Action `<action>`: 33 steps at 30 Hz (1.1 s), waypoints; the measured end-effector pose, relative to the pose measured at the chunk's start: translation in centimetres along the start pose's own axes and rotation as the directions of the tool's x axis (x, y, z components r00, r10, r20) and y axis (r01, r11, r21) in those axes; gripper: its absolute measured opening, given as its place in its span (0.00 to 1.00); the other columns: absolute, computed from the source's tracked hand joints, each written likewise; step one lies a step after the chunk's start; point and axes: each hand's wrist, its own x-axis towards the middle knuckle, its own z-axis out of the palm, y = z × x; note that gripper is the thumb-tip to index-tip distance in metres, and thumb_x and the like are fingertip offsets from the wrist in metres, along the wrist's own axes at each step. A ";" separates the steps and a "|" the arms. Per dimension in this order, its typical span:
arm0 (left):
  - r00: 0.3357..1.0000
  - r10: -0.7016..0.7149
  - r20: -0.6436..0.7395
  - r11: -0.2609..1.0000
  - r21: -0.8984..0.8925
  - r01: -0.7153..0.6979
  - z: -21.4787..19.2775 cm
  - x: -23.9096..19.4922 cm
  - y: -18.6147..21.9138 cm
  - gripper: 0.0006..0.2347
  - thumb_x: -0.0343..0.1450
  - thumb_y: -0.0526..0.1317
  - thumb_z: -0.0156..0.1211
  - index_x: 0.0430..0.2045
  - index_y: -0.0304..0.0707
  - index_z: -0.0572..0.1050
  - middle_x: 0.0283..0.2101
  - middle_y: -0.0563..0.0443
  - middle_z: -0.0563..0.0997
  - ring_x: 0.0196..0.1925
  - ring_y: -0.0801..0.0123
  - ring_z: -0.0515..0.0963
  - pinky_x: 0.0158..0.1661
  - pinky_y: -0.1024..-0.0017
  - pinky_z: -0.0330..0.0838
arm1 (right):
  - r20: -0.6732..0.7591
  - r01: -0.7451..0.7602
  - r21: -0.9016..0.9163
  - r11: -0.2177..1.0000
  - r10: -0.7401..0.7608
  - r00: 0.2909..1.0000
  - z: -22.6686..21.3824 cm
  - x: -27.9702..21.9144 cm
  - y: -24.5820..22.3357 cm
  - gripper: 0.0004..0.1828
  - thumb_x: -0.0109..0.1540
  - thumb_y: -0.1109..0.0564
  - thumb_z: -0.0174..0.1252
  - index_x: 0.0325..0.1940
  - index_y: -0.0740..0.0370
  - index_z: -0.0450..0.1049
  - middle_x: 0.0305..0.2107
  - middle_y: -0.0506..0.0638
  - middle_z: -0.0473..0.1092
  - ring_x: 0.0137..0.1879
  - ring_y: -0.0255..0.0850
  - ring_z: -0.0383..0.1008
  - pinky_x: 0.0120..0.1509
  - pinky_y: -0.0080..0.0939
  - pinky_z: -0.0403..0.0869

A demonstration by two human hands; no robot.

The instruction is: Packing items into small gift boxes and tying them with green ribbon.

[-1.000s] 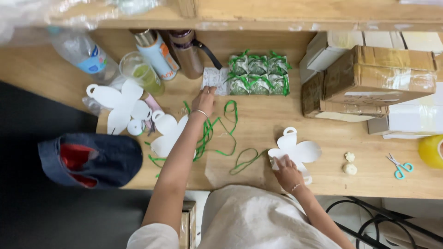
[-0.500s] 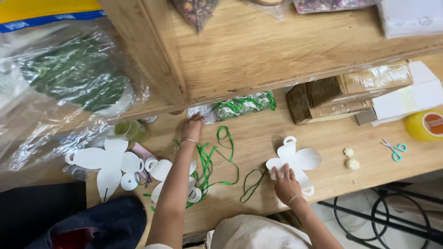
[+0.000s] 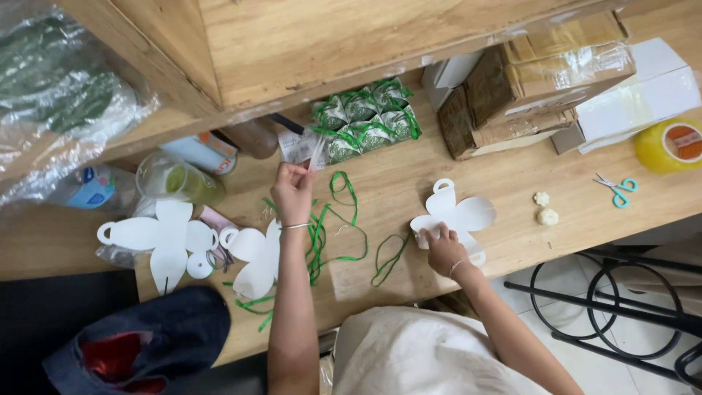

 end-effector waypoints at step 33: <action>0.982 -0.007 0.191 0.997 0.076 -0.008 -1.5 8.5 -22.0 0.10 0.58 0.25 0.64 0.28 0.34 0.75 0.40 0.53 0.83 0.43 0.75 0.84 0.44 0.75 0.80 | -0.318 0.184 0.416 0.890 -0.048 0.947 -6.2 -8.9 2.1 0.17 0.60 0.62 0.56 0.52 0.52 0.77 0.46 0.53 0.75 0.45 0.53 0.76 0.53 0.52 0.74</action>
